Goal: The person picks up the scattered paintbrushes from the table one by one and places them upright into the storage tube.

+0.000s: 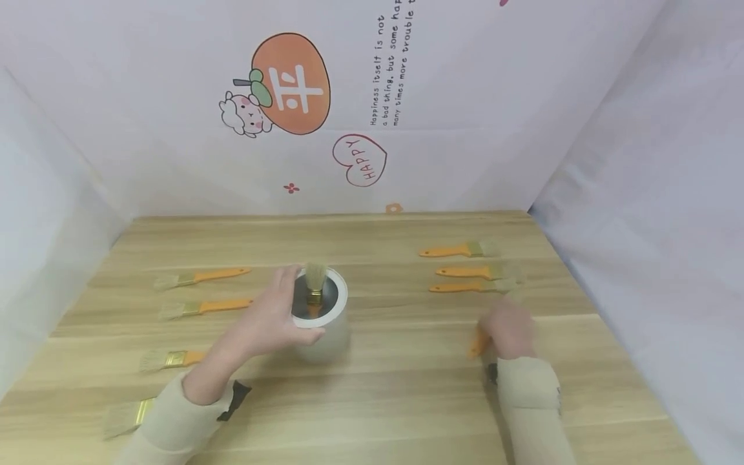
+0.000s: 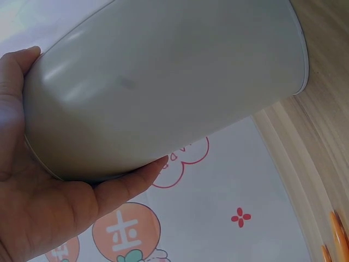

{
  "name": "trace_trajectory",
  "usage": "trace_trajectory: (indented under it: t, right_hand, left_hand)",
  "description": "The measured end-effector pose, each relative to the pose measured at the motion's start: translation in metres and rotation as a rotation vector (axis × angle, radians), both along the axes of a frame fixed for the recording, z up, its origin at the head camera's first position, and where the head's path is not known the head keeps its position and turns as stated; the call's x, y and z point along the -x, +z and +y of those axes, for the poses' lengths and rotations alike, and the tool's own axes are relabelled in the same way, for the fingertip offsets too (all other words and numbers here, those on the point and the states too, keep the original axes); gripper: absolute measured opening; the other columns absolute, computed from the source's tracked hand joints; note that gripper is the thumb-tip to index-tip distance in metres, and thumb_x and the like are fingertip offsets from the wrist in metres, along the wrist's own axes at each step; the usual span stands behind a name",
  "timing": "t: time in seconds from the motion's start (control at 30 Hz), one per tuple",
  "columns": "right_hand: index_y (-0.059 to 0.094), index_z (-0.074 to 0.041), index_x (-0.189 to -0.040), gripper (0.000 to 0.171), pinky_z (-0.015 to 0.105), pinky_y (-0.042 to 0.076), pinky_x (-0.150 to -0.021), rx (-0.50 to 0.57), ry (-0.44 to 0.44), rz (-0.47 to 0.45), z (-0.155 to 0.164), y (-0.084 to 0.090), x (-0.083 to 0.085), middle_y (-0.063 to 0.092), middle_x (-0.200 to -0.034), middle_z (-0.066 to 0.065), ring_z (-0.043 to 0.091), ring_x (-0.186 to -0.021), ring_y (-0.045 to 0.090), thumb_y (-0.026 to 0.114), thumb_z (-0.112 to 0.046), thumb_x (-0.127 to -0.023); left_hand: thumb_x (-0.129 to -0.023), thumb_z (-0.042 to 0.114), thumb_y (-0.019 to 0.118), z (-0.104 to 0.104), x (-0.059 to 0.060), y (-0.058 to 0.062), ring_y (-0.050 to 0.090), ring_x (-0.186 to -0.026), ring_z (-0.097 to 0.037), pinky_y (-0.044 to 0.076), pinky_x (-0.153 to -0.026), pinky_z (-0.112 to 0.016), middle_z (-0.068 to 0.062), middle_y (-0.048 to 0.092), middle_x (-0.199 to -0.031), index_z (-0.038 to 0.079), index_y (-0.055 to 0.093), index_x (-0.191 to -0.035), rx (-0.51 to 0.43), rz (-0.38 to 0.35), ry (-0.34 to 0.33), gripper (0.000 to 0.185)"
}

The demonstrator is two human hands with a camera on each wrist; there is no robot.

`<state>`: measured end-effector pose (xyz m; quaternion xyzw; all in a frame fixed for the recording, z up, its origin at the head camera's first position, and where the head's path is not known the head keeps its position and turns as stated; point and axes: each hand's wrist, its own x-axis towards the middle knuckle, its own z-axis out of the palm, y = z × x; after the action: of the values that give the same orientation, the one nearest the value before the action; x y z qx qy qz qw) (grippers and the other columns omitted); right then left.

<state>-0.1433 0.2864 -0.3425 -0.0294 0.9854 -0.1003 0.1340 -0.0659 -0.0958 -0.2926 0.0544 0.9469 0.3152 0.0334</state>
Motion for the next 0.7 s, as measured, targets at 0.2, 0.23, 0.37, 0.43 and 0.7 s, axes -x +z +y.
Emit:
trace_trajectory:
  t: [0.2,0.23,0.37,0.43,0.7]
  right_hand:
    - [0.05,-0.011,-0.053,0.033,0.028,0.037,-0.044,0.185,-0.175,-0.104,0.02,-0.001,-0.01,0.042,-0.042,-0.004,0.012,-0.041,0.044,0.063,-0.028,-0.078]
    - [0.051,-0.011,-0.054,0.033,0.028,0.037,-0.044,0.19,-0.179,-0.104,0.022,-0.002,-0.01,0.043,-0.042,-0.004,0.012,-0.041,0.045,0.063,-0.028,-0.079]
    - [0.052,-0.011,-0.052,0.034,0.028,0.036,-0.046,0.157,-0.185,-0.1,0.027,-0.004,-0.009,0.046,-0.042,-0.003,0.013,-0.043,0.047,0.059,-0.029,-0.081]
    - [0.051,-0.013,-0.051,0.036,0.028,0.036,-0.046,0.132,-0.182,-0.1,0.027,-0.005,-0.008,0.046,-0.042,-0.004,0.013,-0.043,0.047,0.058,-0.029,-0.081]
    - [0.049,-0.014,-0.048,0.033,0.027,0.036,-0.045,0.099,-0.15,-0.096,0.025,-0.002,-0.002,0.044,-0.04,-0.005,0.012,-0.042,0.047,0.058,-0.025,-0.078]
  left_hand:
    - [-0.062,0.044,0.083,-0.003,0.001,0.0,0.056,-0.095,-0.025,0.054,-0.078,-0.034,-0.017,0.04,-0.132,0.001,0.026,-0.145,0.009,0.006,-0.005,0.11]
    - [-0.062,0.045,0.083,-0.004,0.001,0.001,0.056,-0.094,-0.025,0.054,-0.077,-0.034,-0.017,0.041,-0.132,0.001,0.026,-0.145,0.013,0.006,-0.007,0.11]
    - [-0.061,0.044,0.083,-0.004,0.0,0.004,0.056,-0.092,-0.025,0.053,-0.073,-0.033,-0.018,0.041,-0.131,0.0,0.026,-0.145,0.011,0.004,-0.016,0.111]
    - [-0.062,0.044,0.083,-0.004,-0.001,0.004,0.056,-0.092,-0.025,0.053,-0.074,-0.033,-0.018,0.041,-0.131,0.0,0.025,-0.145,0.009,-0.001,-0.021,0.111]
    - [-0.062,0.044,0.083,-0.005,-0.001,0.004,0.055,-0.093,-0.025,0.053,-0.075,-0.034,-0.018,0.041,-0.13,0.0,0.025,-0.145,0.011,0.007,-0.015,0.111]
